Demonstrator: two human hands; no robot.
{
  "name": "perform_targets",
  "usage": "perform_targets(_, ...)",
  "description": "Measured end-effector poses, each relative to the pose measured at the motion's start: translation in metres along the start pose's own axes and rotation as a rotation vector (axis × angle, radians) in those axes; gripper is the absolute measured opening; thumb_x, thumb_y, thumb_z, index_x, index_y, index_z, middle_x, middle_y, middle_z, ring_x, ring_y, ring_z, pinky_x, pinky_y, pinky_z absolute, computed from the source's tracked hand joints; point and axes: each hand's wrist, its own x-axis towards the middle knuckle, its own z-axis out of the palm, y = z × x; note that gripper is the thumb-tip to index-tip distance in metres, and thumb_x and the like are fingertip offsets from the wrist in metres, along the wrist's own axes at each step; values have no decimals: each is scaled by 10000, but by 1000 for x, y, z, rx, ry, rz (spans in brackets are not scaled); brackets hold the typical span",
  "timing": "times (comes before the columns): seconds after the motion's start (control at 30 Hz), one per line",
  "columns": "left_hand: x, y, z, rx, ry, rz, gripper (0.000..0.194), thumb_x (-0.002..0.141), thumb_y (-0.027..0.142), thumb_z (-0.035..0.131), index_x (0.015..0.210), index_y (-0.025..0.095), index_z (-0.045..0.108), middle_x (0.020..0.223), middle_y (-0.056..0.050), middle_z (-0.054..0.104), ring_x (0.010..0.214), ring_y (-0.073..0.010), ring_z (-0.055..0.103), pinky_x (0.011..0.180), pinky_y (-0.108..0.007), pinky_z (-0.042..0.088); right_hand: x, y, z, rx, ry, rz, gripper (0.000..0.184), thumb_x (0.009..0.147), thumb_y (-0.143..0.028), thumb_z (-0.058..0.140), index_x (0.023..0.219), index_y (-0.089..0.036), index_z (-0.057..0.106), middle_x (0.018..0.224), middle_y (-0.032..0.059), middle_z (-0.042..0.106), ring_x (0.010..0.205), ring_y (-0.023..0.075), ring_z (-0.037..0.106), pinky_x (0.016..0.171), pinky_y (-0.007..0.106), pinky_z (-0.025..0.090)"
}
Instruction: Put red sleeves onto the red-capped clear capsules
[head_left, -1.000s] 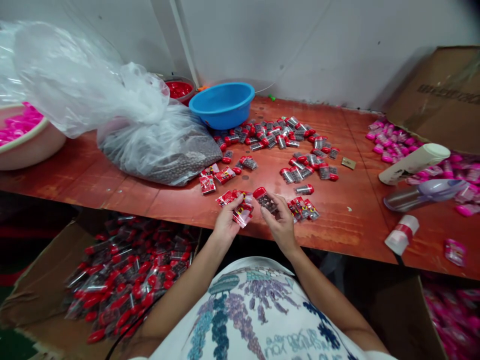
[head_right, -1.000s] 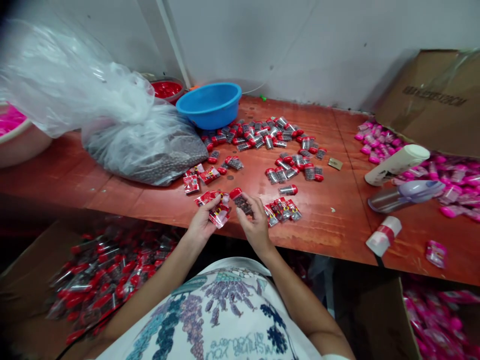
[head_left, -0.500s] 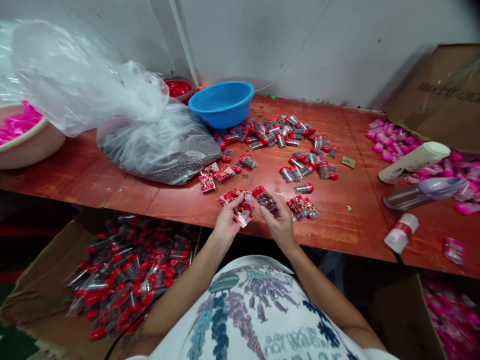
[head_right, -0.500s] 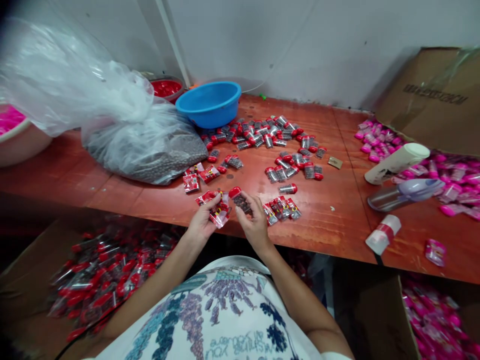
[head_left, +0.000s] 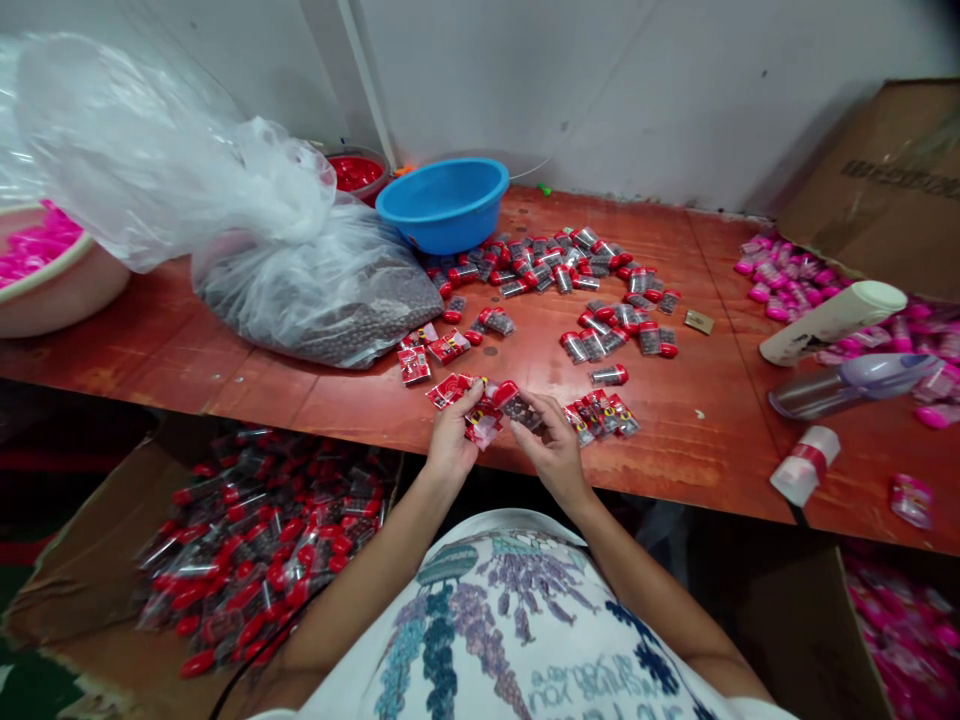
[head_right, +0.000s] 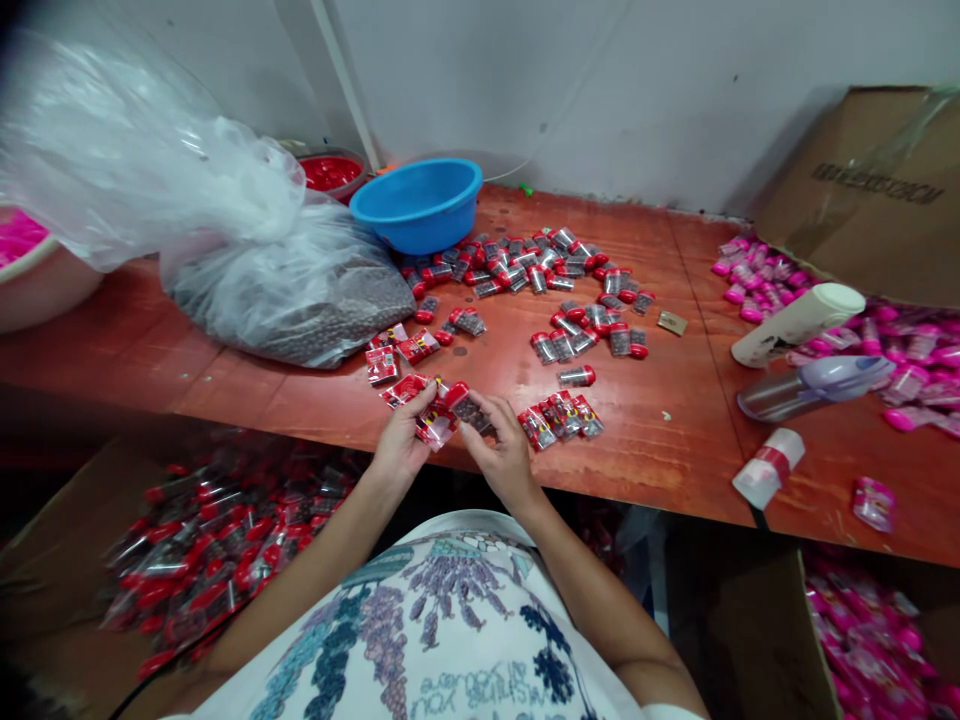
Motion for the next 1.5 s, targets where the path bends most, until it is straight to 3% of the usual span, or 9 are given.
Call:
perform_targets(0.1, -2, 3, 0, 18, -13, 57, 148, 635, 71, 763, 715, 131, 654, 675, -6, 706, 571, -122, 665, 636, -242, 567, 0, 0, -1, 4, -37, -9, 407, 856, -248, 601, 1260, -297, 578, 1158, 56, 595, 1007, 185, 597, 852, 315, 507)
perform_targets(0.33, -13, 8, 2, 221, -154, 134, 273, 541, 131, 840, 760, 126, 679, 736, -26, 723, 632, -157, 676, 632, -265, 547, 0, -1, -2, 30, 23, 26, 407, 854, -239, 602, 1257, -293, 581, 1162, 54, 599, 1003, 186, 599, 833, 309, 509)
perform_targets(0.53, -15, 12, 3, 290, -92, 229, 278, 496, 114, 847, 696, 137, 655, 624, 20, 667, 504, -95, 589, 487, -191, 454, -3, -1, -3, 47, -18, 23, 410, 837, -235, 622, 1242, -290, 595, 1143, 49, 620, 992, 186, 604, 830, 313, 511)
perform_targets(0.8, -20, 14, 2, 325, -203, 239, 280, 522, 133, 844, 758, 137, 695, 718, -4, 698, 602, -105, 626, 576, -196, 489, -2, -1, -9, 56, -50, 14, 402, 843, -229, 613, 1239, -297, 599, 1154, 46, 626, 1028, 189, 606, 862, 321, 504)
perform_targets(0.97, -27, 14, 4, 450, -202, 258, 265, 521, 188, 856, 728, 139, 698, 645, 1, 676, 476, -91, 558, 442, -191, 422, -4, 0, -7, 51, -49, 90, 405, 821, -250, 643, 1222, -264, 592, 1067, 36, 673, 885, 167, 643, 787, 301, 527)
perform_targets(1.1, -29, 14, 4, 517, -238, 328, 232, 511, 159, 856, 674, 135, 692, 644, -9, 681, 540, -108, 590, 494, -191, 450, -5, 0, -8, 47, -45, 122, 370, 814, -249, 654, 1182, -260, 618, 1024, 26, 699, 857, 166, 651, 793, 310, 527)
perform_targets(1.2, -29, 16, 3, 502, -252, 281, 303, 491, 126, 855, 750, 141, 698, 698, -19, 702, 585, -127, 619, 516, -200, 469, -3, -1, -11, 101, -46, 137, 343, 804, -237, 665, 1146, -262, 649, 992, 25, 705, 840, 168, 654, 780, 315, 531)
perform_targets(1.33, -28, 17, 2, 425, -248, 185, 441, 453, 108, 858, 862, 149, 699, 733, -27, 718, 585, -137, 630, 505, -204, 469, 0, -3, -16, 122, -52, 86, 308, 781, -216, 690, 1082, -280, 689, 955, 18, 669, 821, 157, 631, 743, 294, 524)
perform_targets(1.5, -26, 12, 2, 472, -239, 268, 389, 481, 150, 861, 834, 144, 697, 655, 6, 681, 482, -91, 557, 441, -183, 415, 0, -4, -16, 29, -30, -35, 302, 824, -185, 630, 1084, -326, 690, 935, 15, 643, 836, 158, 615, 739, 307, 523)
